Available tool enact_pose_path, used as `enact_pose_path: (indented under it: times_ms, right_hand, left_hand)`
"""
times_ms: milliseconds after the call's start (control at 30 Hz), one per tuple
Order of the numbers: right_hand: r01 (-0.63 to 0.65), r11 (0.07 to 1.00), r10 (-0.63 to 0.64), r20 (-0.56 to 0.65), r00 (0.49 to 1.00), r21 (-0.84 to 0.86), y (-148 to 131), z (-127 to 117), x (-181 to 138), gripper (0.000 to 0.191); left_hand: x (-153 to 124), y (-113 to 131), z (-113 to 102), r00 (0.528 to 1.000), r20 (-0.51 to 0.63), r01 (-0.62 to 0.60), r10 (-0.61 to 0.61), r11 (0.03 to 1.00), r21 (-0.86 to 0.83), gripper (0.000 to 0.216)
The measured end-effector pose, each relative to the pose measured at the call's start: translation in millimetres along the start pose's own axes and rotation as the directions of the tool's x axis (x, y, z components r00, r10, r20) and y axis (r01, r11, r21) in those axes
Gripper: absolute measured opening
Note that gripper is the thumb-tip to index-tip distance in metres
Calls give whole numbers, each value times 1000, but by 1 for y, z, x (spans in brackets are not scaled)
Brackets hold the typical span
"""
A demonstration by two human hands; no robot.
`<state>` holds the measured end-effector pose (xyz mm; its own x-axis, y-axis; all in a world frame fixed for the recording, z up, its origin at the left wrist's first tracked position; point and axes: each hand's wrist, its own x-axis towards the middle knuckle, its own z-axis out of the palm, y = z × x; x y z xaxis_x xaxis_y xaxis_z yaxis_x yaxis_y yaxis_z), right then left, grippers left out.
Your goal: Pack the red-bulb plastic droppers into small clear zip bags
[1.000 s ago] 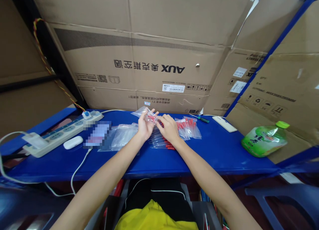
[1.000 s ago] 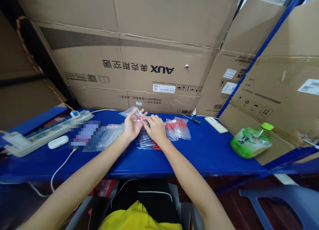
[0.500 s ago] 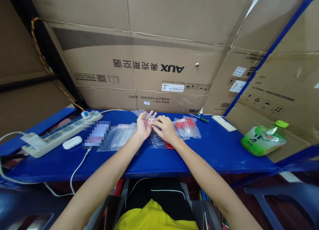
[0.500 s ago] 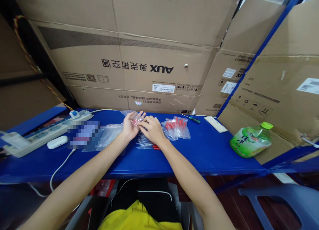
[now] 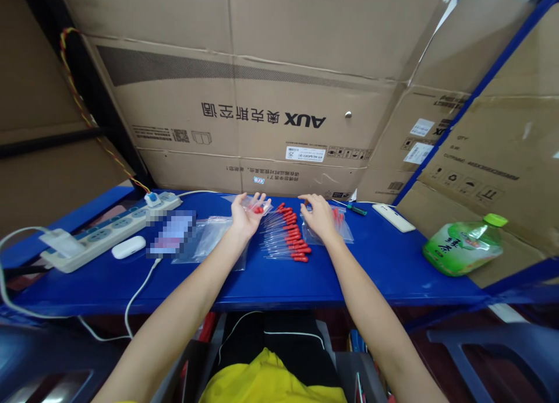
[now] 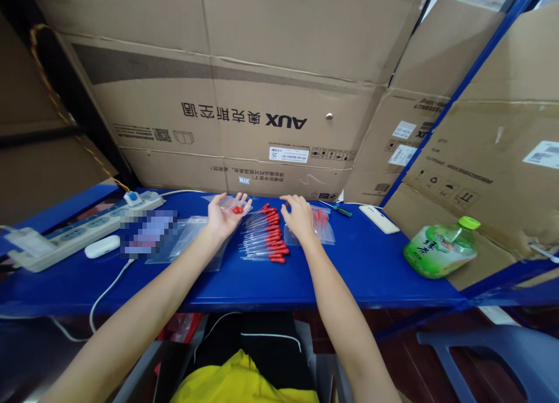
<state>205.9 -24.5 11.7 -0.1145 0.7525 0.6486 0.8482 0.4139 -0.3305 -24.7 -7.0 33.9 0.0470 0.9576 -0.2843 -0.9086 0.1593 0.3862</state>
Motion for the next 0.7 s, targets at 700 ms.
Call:
enact_pose_path:
  times_ms: [700]
  right_hand:
    - [-9,989,-22,207,978,148,7,8,-2,18]
  left_hand:
    - [-1,9,2,995,19,-93,95,993,-69,32]
